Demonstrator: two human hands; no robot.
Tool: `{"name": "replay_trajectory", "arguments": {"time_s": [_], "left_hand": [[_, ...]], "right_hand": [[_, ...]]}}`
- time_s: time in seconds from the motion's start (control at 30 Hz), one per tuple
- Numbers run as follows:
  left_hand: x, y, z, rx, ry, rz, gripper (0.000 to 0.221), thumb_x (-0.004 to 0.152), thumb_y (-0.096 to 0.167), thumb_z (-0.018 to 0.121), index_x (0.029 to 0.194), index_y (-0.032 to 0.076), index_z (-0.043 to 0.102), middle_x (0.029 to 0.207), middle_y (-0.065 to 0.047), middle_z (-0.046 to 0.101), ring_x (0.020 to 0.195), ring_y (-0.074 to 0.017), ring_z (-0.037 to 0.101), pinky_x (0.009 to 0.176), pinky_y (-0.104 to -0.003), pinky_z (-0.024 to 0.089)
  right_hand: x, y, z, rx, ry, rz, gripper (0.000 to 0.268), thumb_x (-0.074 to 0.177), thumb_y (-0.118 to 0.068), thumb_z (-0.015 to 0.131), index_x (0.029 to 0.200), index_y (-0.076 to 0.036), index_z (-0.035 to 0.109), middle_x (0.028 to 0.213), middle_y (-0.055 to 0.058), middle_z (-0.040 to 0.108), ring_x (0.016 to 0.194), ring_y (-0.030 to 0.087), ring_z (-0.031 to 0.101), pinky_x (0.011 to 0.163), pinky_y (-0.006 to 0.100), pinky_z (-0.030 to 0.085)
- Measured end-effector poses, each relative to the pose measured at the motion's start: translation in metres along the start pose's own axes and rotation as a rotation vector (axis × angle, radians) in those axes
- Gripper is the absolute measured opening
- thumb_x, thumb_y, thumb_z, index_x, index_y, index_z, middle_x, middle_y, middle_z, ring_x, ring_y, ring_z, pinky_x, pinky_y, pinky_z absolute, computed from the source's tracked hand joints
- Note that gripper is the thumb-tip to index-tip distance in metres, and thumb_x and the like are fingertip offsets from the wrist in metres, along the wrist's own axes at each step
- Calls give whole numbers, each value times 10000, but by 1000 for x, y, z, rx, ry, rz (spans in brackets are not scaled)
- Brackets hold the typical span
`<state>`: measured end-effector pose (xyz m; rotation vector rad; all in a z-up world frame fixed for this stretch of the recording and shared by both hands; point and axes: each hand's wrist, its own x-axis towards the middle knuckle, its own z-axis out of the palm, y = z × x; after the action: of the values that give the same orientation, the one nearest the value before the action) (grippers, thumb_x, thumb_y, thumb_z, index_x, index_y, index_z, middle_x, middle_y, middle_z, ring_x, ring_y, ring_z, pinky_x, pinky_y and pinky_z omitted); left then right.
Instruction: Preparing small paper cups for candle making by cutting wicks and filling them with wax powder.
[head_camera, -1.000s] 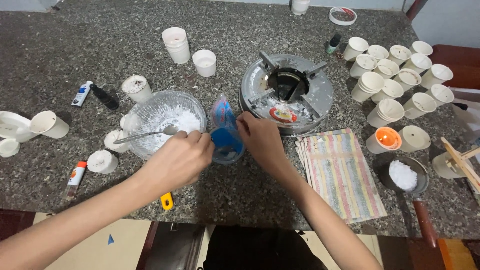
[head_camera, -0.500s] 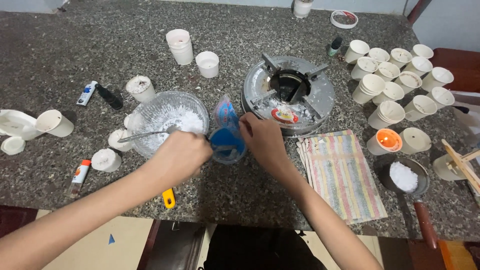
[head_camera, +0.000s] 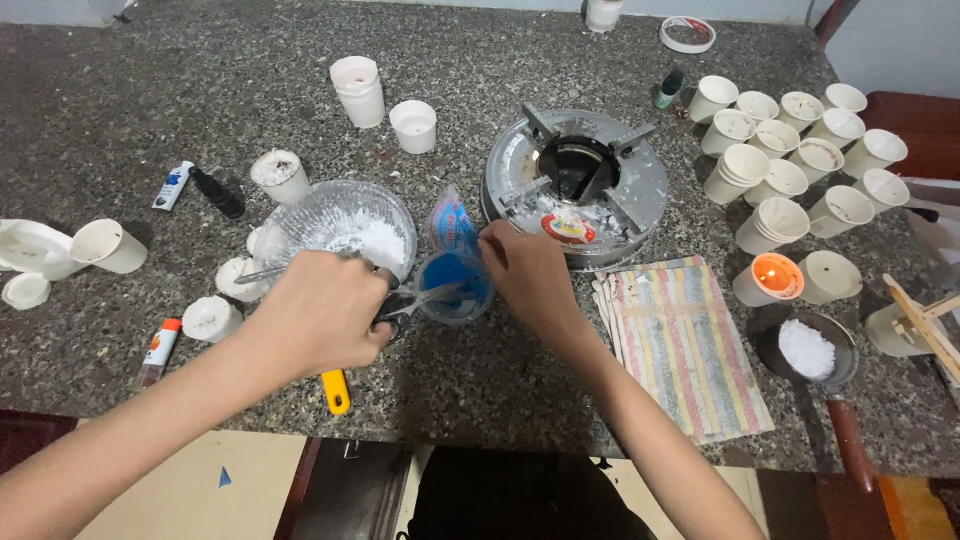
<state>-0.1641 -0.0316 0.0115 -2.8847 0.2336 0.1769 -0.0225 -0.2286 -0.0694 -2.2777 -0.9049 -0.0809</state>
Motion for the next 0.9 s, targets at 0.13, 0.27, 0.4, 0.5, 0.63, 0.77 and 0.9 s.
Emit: {"name": "replay_trajectory", "arguments": {"time_s": [0.13,0.27,0.4,0.5,0.63,0.77,0.9], "left_hand": [[6,1,-2,9,-5,0,360,657,437,677,809,121,758,691,-103,730,660,-308,734,602,-437,591],[15,6,1,31,5,61,335,651,426,690,778,124,760,669,-98,719,651,-305,730,591,-419,582],[22,10,-4,-48,-34,54,344,649,429,679,730,106,763,639,-116,703,613,-319,714,589,-406,579],[23,10,-15,-101,-80,27,404,651,470,672,705,80,761,632,-136,697,624,-331,716,601,-411,581],[22,8,-16,-156,-140,-13,420,668,485,660,699,80,766,626,-128,704,610,-305,715,611,-386,591],[26,7,-12,-247,-199,-32,463,686,487,641,719,43,769,636,-163,697,638,-341,720,650,-409,590],[30,9,-11,-315,-231,-47,492,691,478,628,747,11,770,668,-200,695,686,-383,724,683,-441,584]], "right_hand": [[-1,1,0,4,-4,-5,151,1008,-148,626,1100,-75,721,826,169,749,727,334,727,688,393,568],[-3,-1,0,4,-2,-7,145,1007,-140,629,1094,-73,722,833,169,752,733,329,729,695,391,572],[0,2,0,25,2,-14,136,1005,-134,629,1087,-74,721,813,164,744,704,317,718,679,377,565],[-3,3,1,26,12,-16,136,1005,-142,625,1084,-77,714,798,167,736,694,330,712,658,399,557],[-3,7,5,45,20,-1,120,1002,-136,638,1071,-82,720,792,152,737,682,291,711,664,355,555],[-3,4,3,21,4,2,132,1007,-140,627,1087,-80,712,797,157,740,679,305,714,661,368,562],[-6,3,2,22,19,-6,123,1000,-144,635,1080,-86,709,766,141,735,657,293,712,641,364,558]]}}
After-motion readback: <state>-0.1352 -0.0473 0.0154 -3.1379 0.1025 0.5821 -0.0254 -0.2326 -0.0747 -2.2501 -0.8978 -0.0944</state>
